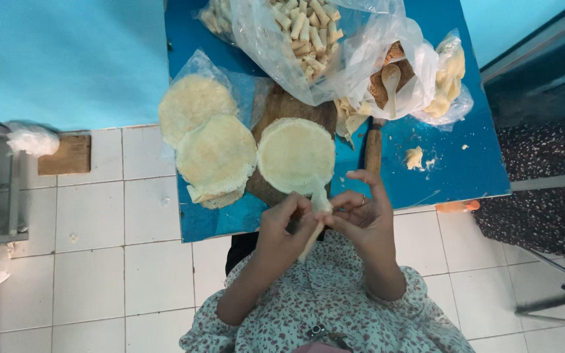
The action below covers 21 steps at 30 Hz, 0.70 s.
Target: The person folds small square dough wrappers over filling by hand on a wooden board, pressing the edges to seal each piece, and sets finished pieces aside. They then stack round flat dough discs on the table and continue folding more wrappers, occasionally brushing scraps aside.
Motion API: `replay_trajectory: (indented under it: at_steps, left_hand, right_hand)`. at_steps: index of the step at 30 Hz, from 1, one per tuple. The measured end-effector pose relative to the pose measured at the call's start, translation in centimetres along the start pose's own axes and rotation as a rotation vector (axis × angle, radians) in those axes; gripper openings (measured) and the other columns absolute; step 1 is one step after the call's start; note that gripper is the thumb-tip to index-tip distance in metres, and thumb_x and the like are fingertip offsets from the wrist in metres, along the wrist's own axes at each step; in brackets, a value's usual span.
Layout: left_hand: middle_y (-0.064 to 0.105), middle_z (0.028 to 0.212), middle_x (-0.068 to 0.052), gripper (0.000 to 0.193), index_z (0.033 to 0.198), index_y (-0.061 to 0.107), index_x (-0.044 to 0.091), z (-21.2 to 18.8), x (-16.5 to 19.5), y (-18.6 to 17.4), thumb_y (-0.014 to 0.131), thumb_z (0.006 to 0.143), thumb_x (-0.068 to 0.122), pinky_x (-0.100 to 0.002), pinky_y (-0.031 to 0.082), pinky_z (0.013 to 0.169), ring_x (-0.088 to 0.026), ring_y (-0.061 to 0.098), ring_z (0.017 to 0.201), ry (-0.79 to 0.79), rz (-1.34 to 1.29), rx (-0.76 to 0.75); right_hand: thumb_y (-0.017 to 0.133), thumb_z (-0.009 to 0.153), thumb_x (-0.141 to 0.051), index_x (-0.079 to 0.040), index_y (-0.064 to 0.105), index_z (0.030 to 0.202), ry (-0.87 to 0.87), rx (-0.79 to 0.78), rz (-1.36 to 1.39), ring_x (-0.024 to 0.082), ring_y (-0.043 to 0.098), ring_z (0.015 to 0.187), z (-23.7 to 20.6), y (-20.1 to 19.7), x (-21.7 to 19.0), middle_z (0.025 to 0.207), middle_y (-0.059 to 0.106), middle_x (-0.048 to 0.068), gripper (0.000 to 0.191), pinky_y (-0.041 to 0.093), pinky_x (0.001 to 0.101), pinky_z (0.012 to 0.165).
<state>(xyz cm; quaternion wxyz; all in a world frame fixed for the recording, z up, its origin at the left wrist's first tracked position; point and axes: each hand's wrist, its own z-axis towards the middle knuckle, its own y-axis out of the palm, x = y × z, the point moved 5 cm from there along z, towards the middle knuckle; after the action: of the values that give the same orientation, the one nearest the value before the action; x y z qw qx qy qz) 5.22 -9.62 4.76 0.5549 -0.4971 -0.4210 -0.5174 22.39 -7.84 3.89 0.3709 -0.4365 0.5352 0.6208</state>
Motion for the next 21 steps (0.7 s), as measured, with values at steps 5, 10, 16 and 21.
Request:
replay_trajectory:
  at_steps: [5, 10, 16, 21]
  left_hand:
    - [0.061, 0.079, -0.003, 0.018, 0.096, 0.058, 0.002, -0.2, -0.4, -0.9, 0.072, 0.099, 0.012, -0.023, 0.046, 0.061, -0.003, 0.055, 0.073, -0.016, -0.073, 0.120]
    - [0.073, 0.089, -0.007, 0.029, 0.103, 0.059, 0.001, -0.6, 1.2, 0.1, 0.082, 0.086, 0.008, -0.024, 0.058, 0.072, -0.010, 0.073, 0.085, 0.031, -0.022, 0.003]
    - [0.077, 0.095, -0.007, 0.024, 0.107, 0.063, 0.002, -1.0, 0.6, 0.2, 0.078, 0.088, 0.002, -0.028, 0.062, 0.078, -0.014, 0.079, 0.095, -0.016, -0.010, -0.051]
    - [0.070, 0.101, -0.005, 0.024, 0.112, 0.053, 0.003, -1.4, -2.4, -0.1, 0.069, 0.097, -0.005, -0.026, 0.059, 0.084, -0.012, 0.072, 0.096, -0.035, -0.438, 0.087]
  right_hand:
    - [0.071, 0.087, 0.014, -0.004, 0.042, 0.142, 0.010, 0.042, 0.096, 0.023, 0.072, 0.089, 0.3, -0.4, -0.5, 0.095, 0.068, 0.015, 0.065, 0.063, 0.0373, 0.080]
    - [0.077, 0.078, 0.013, -0.006, 0.040, 0.142, -0.037, -0.087, -0.062, 0.017, 0.067, 0.097, -0.4, 0.7, -0.7, 0.101, 0.065, 0.011, 0.076, 0.058, 0.0327, 0.082]
    - [0.077, 0.081, 0.015, -0.005, 0.042, 0.140, -0.032, 0.009, -0.121, 0.016, 0.069, 0.091, -0.8, -0.7, -0.3, 0.093, 0.067, 0.010, 0.072, 0.059, 0.0318, 0.083]
    - [0.071, 0.088, 0.015, -0.005, 0.044, 0.140, -0.048, 0.058, 0.017, 0.017, 0.067, 0.096, -0.5, -1.7, 0.2, 0.100, 0.065, 0.010, 0.063, 0.060, 0.0324, 0.086]
